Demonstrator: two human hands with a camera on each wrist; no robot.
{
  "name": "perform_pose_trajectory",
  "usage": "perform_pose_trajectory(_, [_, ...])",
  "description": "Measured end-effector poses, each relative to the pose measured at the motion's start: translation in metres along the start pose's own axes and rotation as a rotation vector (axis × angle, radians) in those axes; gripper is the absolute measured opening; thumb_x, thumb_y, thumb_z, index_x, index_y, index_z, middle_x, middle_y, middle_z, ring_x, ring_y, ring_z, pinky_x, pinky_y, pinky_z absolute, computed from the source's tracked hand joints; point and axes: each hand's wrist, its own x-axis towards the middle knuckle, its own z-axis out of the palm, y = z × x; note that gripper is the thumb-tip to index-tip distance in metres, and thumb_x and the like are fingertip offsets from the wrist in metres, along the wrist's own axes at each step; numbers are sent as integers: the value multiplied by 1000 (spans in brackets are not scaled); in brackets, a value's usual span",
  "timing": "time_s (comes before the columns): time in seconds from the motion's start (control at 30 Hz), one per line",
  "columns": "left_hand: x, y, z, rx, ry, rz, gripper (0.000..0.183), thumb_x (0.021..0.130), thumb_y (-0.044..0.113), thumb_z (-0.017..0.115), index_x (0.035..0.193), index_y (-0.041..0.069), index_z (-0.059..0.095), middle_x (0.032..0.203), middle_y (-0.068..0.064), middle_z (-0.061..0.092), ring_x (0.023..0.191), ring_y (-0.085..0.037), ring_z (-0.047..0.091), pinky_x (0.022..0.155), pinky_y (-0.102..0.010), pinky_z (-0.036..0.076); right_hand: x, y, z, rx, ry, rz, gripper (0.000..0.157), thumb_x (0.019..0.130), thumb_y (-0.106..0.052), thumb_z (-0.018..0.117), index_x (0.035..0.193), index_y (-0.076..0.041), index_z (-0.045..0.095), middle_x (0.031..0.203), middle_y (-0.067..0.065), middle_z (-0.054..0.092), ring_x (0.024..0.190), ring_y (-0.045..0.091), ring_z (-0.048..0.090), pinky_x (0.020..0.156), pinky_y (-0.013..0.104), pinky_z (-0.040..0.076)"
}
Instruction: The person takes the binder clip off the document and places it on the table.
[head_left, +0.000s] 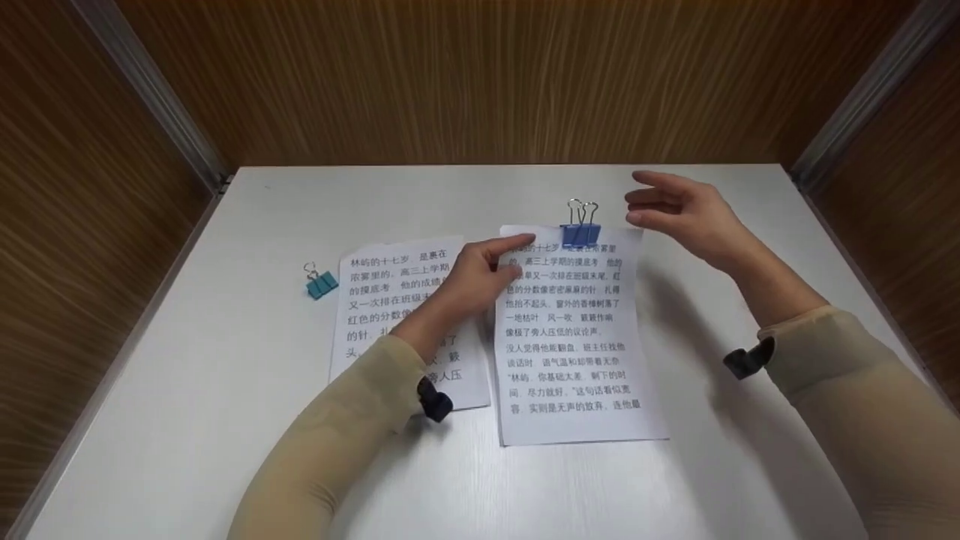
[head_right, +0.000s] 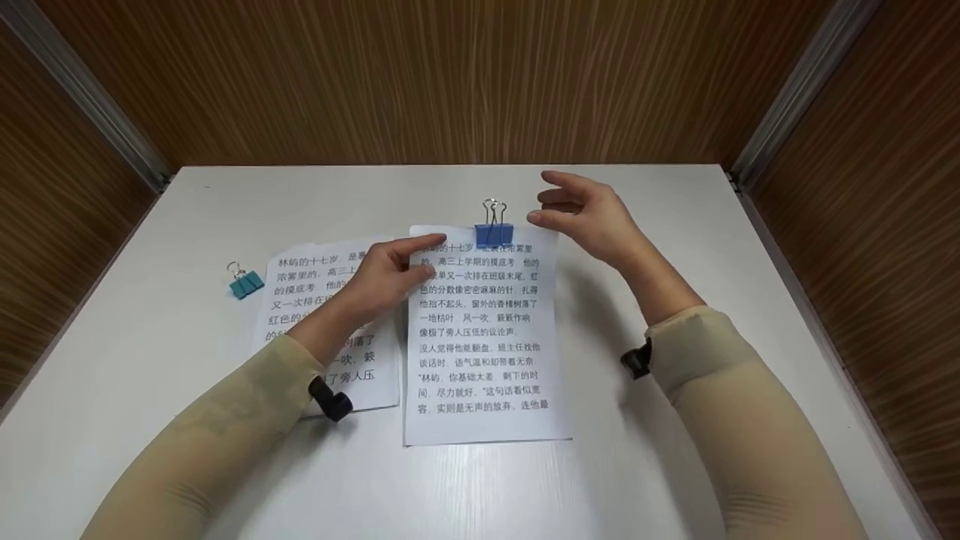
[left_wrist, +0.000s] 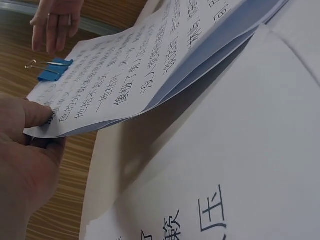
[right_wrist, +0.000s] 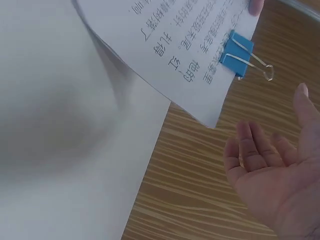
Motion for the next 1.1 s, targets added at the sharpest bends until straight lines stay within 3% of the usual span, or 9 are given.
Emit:
perform_pose_trajectory(0.23, [-6,6,8,-55,-29,4,52,103,0,63,145,31,67,119,2,77,95,-26,78,80,-36,64,16,-3,-1,39,-101,-5,68,99,-33,78,159,-14,51,148,12,63,134,22,61,109,27,48])
perform_pose_trajectory(0.5, [-8,8,9,-53,-45,28,51,103,1,64,146,27,67,119,0,78,96,-25,78,80,-36,64,22,-9,0,63,-221,0,65,101,-34,75,158,-14,51,149,12,62,134,22,61,120,49,39])
perform_pose_trajectory(0.77, [-8,9,8,-69,-72,48,50,104,-1,62,148,23,65,125,-4,76,99,-25,78,83,-37,64,26,-14,0,109,-271,-25,58,104,-24,72,157,-9,53,146,14,64,129,16,65,106,23,49])
perform_pose_trajectory(1.1, [-7,8,7,-70,-75,65,49,105,0,61,148,22,65,129,-2,75,101,-24,78,82,-34,64,27,-21,2,107,-271,-29,61,102,-29,75,157,-13,54,145,12,65,129,20,65,106,24,49])
